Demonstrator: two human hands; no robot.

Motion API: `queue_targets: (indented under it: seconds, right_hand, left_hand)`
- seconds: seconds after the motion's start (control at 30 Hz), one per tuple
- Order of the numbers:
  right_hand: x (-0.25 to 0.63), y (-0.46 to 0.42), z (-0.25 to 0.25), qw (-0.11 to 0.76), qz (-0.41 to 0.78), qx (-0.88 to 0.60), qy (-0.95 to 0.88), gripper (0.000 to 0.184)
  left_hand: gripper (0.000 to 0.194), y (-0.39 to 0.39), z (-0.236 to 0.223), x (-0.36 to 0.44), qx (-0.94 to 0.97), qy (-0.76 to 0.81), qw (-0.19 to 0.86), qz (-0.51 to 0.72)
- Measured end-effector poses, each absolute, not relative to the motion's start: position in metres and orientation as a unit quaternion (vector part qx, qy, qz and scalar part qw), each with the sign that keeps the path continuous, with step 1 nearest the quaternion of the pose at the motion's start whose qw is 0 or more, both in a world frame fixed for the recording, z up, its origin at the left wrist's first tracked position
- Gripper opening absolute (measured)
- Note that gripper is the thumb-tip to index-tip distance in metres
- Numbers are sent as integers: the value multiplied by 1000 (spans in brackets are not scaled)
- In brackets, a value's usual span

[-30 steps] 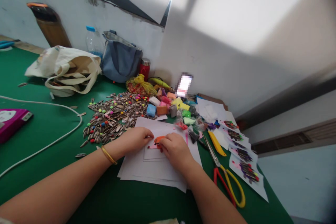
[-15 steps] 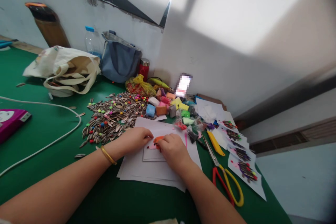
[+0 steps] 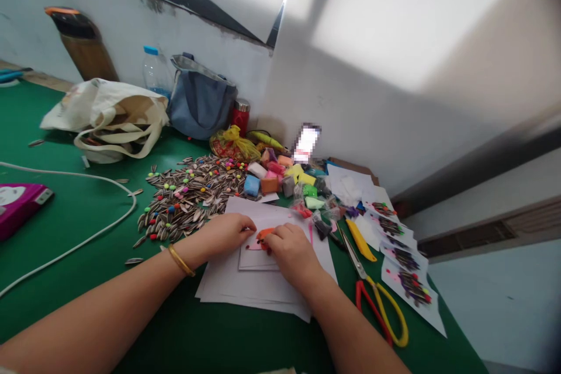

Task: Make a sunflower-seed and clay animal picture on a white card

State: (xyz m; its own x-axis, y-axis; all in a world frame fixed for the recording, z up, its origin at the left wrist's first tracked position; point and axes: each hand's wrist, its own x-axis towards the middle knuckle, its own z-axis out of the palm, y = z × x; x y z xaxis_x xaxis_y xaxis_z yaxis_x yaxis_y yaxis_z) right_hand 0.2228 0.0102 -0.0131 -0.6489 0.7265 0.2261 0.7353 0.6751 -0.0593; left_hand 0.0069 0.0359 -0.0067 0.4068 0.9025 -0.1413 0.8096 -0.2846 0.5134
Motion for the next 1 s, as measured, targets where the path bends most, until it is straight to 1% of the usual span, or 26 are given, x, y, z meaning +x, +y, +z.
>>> queue_targets:
  seconds: [0.2, 0.37, 0.43, 0.5, 0.53, 0.6, 0.67, 0.73, 0.77, 0.83, 0.93, 1.0]
  right_hand:
    - [234, 16, -1, 161, -3, -424, -891, 3]
    - [239, 21, -6, 197, 38, -419, -886, 12]
    - [238, 21, -8, 221, 60, -421, -878, 13]
    - [235, 19, -8, 253, 83, -420, -868, 15]
    - [234, 17, -8, 270, 96, -417, -863, 16]
    - [229, 13, -6, 304, 125, -406, -853, 17]
    - [224, 8, -3, 339, 155, -395, -840, 18]
    - [218, 4, -1, 369, 186, -386, -825, 18]
    - [216, 3, 0, 379, 202, -383, -818, 18]
    - [211, 0, 1, 392, 229, -382, -805, 18]
    - [207, -1, 1, 402, 255, -401, -783, 21]
    - [205, -1, 1, 404, 275, -419, -766, 20]
  left_hand:
    - [31, 35, -7, 7, 794, 542, 262, 87]
    - [31, 37, -9, 6, 787, 545, 272, 94]
    - [30, 38, -9, 7, 778, 542, 293, 123]
    - [26, 37, -7, 9, 749, 529, 350, 189]
    - [27, 36, -6, 11, 719, 520, 397, 232]
    - [32, 31, -2, 17, 619, 497, 526, 306]
    - [38, 23, 2, 24, 480, 453, 672, 336]
    - [44, 15, 5, 31, 396, 390, 760, 335]
    - [47, 12, 7, 34, 374, 375, 778, 338]
    - [50, 8, 9, 38, 361, 374, 779, 350]
    - [48, 6, 12, 44, 382, 407, 746, 364]
    - [45, 5, 13, 46, 398, 419, 732, 362]
